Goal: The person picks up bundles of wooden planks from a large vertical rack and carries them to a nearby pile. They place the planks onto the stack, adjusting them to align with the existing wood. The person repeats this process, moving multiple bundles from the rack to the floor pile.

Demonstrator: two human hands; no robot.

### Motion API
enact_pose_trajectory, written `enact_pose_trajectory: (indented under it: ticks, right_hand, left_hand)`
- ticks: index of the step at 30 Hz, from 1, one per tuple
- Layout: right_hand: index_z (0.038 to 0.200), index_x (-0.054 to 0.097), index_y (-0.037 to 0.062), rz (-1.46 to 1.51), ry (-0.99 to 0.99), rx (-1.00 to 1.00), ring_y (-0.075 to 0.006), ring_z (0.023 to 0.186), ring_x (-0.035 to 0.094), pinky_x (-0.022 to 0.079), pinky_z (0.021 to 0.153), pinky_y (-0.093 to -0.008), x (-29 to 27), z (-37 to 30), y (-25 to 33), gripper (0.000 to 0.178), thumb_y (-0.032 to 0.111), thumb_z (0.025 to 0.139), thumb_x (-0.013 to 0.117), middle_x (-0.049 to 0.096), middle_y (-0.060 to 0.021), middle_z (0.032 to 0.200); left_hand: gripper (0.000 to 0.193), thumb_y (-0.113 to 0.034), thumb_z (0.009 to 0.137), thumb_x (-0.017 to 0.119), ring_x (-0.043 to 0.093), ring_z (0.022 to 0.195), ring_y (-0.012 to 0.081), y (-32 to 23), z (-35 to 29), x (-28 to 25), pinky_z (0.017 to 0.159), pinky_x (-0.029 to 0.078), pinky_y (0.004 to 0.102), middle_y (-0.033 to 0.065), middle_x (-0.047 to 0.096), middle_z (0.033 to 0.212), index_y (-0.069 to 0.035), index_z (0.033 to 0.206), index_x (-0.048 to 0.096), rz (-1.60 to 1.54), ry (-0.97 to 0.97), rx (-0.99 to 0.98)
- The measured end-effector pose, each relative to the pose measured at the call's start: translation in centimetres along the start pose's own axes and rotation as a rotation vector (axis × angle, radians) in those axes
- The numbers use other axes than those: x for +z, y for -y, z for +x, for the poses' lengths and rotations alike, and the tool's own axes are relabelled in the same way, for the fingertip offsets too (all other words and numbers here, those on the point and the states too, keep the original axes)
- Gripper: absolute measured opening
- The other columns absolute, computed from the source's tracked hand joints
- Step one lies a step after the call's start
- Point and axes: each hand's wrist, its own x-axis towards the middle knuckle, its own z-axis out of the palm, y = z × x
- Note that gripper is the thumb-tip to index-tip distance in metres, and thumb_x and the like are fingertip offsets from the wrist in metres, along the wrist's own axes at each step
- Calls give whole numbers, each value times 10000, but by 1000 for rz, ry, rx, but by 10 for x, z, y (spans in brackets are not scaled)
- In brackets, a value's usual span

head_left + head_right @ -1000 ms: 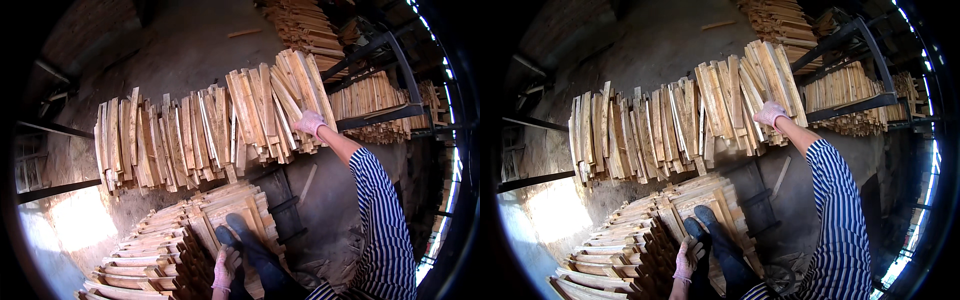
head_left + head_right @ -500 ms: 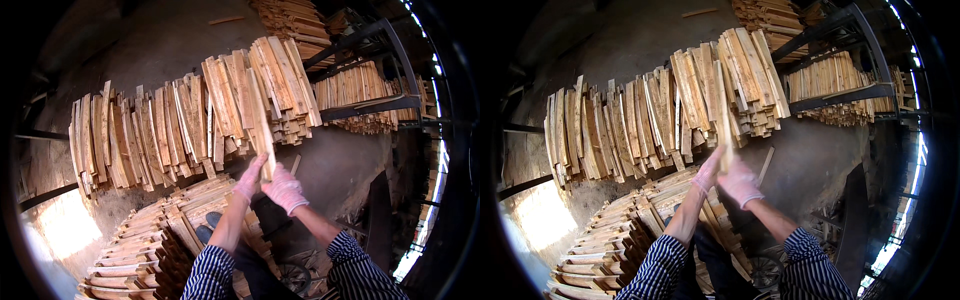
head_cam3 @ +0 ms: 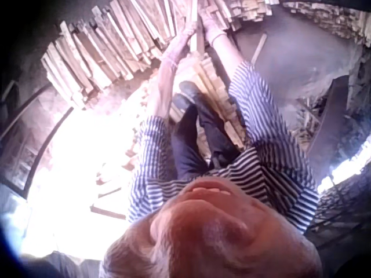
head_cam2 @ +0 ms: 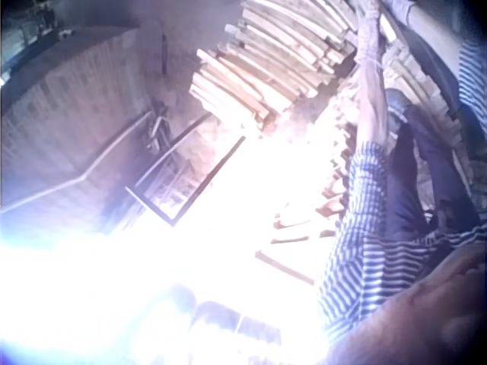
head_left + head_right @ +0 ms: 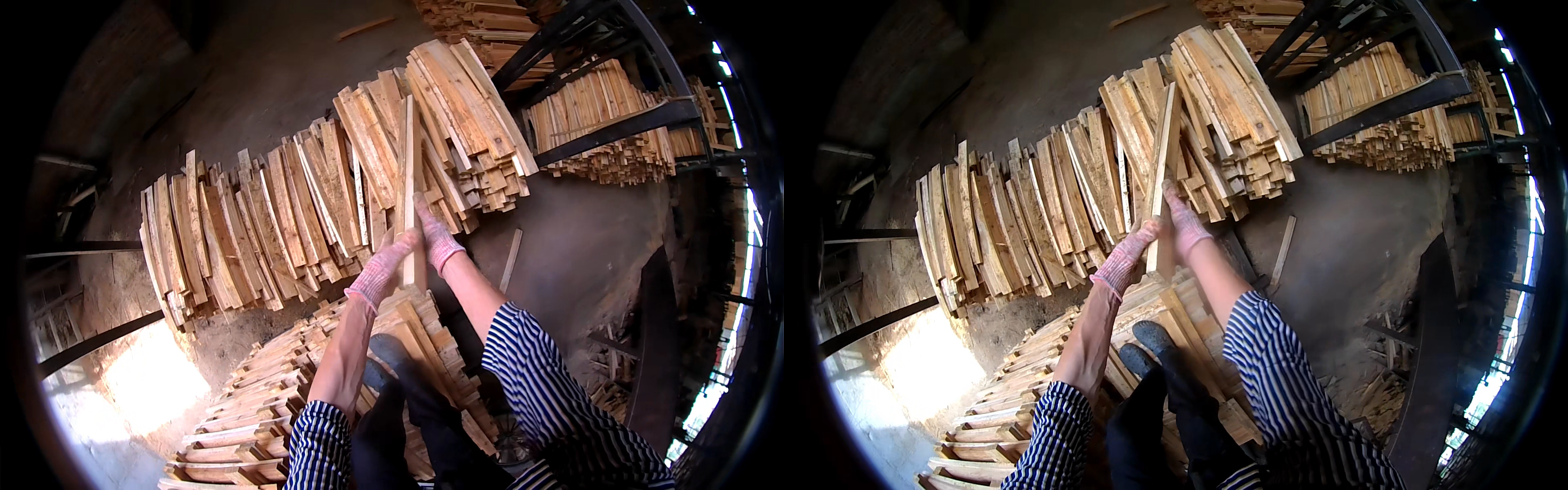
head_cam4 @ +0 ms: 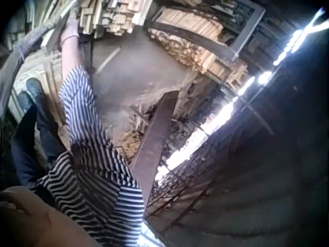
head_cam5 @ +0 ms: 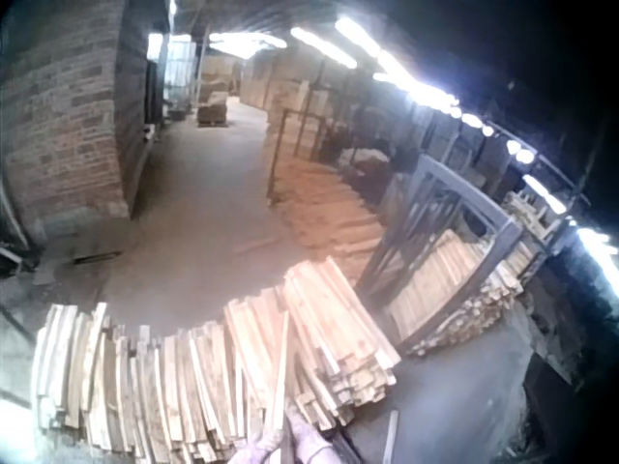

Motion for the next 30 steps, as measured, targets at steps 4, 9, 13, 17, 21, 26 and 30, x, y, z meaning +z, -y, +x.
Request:
enact_pose_trajectory:
  ticks: [4,9,13,17,21,26,30]
  right_hand:
    - [1565,411,91,-8,16,-142,-357,1342,534,446,1104,-538,-12,-20,-8,896,687,933,630,488,-231,1538]
    - [1560,410,81,-159,-133,-215,-275,1082,668,581,932,-442,14,-94,-13,662,437,1035,601,628,-195,1346]
    - [1638,249,144,-136,-122,-331,-256,961,701,642,654,-363,-6,-119,-10,912,253,912,790,650,-205,1293]
    - [1664,141,119,-1054,-567,-516,-396,1293,546,473,1049,-504,-16,-99,77,1009,598,937,653,497,-271,1471]
    - [1657,103,47,-876,136,-397,-334,1559,263,214,1276,-411,73,-103,52,964,672,1012,454,234,-259,1682]
    - [1642,174,45,-481,235,-315,-314,1527,312,235,1281,-438,165,-146,3,926,476,980,659,318,-214,1650]
    - [1629,191,38,-569,306,-512,-236,1215,626,593,861,-258,178,-162,-13,758,191,1037,639,557,-269,1437]
  left_hand:
    - [860,-406,833,806,494,1359,442,-33,-35,17,1112,402,657,256,433,1553,11,1497,454,326,44,-67]
    - [721,-259,785,796,669,1075,364,-45,-104,1,915,592,532,258,624,1281,61,1365,513,-167,-45,-110]
    - [678,-134,772,781,720,968,304,-8,-173,-31,841,643,429,219,700,1109,71,1356,505,-251,-98,54]
    - [792,-49,785,826,737,957,270,3,-226,-5,841,644,362,191,733,1082,45,1457,418,23,-149,71]
    - [864,-54,771,789,666,1031,266,54,-255,28,959,591,351,173,658,1185,50,1511,355,156,-224,273]
    - [1263,-134,707,950,543,1315,221,77,-341,78,1120,458,363,160,549,1452,-17,1641,107,13,-296,324]
    - [1520,-244,584,1035,494,1382,249,64,-395,106,1155,418,359,192,477,1529,4,1641,-29,222,-292,418]
